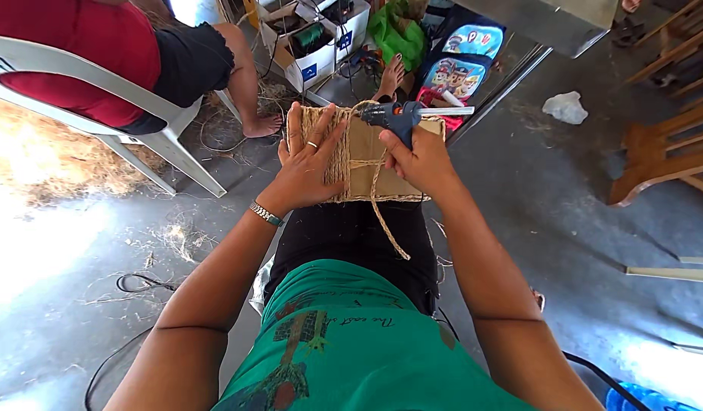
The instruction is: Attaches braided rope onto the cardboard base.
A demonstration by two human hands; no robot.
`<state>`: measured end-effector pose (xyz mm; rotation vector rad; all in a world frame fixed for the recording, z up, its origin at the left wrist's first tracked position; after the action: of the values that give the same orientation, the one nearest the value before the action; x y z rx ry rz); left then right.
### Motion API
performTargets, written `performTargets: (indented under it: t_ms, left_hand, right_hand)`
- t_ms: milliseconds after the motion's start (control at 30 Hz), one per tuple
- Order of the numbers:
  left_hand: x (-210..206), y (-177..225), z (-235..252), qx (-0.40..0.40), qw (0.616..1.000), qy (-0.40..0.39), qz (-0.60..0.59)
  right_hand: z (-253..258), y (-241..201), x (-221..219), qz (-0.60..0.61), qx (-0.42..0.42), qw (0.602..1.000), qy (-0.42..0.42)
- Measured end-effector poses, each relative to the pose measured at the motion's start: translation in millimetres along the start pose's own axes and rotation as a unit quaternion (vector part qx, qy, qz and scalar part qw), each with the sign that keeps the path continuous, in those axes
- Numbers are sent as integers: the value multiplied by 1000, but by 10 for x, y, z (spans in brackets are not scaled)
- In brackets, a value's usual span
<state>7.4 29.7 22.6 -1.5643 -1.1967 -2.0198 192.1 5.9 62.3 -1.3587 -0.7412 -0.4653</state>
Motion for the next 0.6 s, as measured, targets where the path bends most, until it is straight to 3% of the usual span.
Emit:
performTargets:
  t_ms: [400,600]
  left_hand:
    - [-2,17,-2,8,1000,-1,0]
    - [2,-28,2,8,1000,-1,-6]
  right_hand:
    - [-47,-12,16,-9,-34,999,-33]
    - [-172,-71,-67,-4,-9,999,-50]
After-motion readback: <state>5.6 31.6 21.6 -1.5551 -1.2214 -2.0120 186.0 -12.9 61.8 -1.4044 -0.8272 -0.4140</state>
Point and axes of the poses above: each hand's wrist, its own z-axis towards the middle knuckle, its own x-axis out of the back of the hand, y = z × x, the point moved 10 cm from there along z, towards the middle knuckle, and after that the axes turned 9 degrees about -y, right-handed, at the moved point
